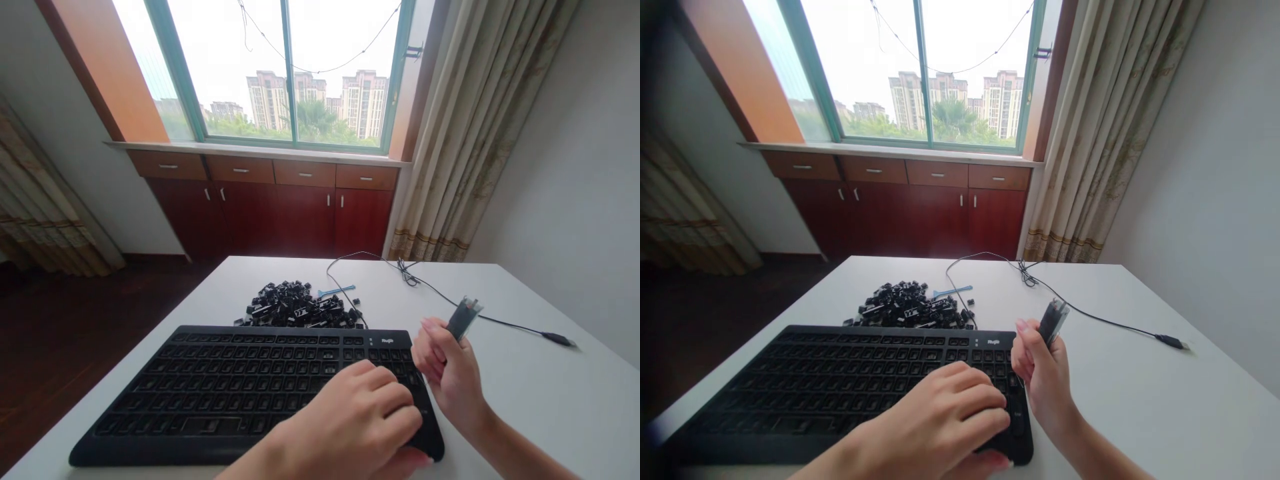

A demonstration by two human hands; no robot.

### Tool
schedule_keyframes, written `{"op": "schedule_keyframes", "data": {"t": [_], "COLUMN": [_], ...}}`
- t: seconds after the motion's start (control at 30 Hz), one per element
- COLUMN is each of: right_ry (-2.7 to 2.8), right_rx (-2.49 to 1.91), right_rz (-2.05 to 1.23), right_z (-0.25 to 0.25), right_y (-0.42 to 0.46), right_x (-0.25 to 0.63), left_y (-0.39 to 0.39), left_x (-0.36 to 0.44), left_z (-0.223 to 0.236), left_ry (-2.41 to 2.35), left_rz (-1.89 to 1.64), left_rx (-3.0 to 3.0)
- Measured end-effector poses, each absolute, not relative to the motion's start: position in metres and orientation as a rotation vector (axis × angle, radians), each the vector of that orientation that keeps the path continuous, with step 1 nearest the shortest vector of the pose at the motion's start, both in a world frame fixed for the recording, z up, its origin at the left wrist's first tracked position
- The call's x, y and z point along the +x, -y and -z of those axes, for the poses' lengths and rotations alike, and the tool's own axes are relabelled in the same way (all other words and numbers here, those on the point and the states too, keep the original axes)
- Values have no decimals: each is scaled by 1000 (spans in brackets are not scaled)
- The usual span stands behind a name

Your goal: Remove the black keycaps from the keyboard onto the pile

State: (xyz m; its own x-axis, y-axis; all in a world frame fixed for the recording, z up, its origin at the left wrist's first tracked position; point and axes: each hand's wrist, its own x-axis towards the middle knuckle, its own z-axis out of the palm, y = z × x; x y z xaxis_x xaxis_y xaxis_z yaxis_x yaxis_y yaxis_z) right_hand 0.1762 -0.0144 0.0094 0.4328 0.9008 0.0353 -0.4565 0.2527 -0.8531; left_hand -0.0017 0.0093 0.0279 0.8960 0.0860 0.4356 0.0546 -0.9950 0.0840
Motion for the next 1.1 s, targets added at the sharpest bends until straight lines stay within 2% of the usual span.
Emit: {"op": "schedule_keyframes", "data": {"t": [0.2, 0.63, 1.1], "right_ry": [624, 652, 883], "right_rx": [-866, -926, -1086], "right_rz": [-1013, -1257, -1116], "right_z": [-14, -21, -14], "right_y": [19, 37, 46], "right_x": [173, 155, 147], "left_y": [-6, -15, -19], "left_x": [-5, -13, -11], "left_z": [-16, -19, -19], "left_ry": [-80, -152, -200], "left_rz": [-649, -530, -579], "left_rx": [3056, 2935, 2616]}}
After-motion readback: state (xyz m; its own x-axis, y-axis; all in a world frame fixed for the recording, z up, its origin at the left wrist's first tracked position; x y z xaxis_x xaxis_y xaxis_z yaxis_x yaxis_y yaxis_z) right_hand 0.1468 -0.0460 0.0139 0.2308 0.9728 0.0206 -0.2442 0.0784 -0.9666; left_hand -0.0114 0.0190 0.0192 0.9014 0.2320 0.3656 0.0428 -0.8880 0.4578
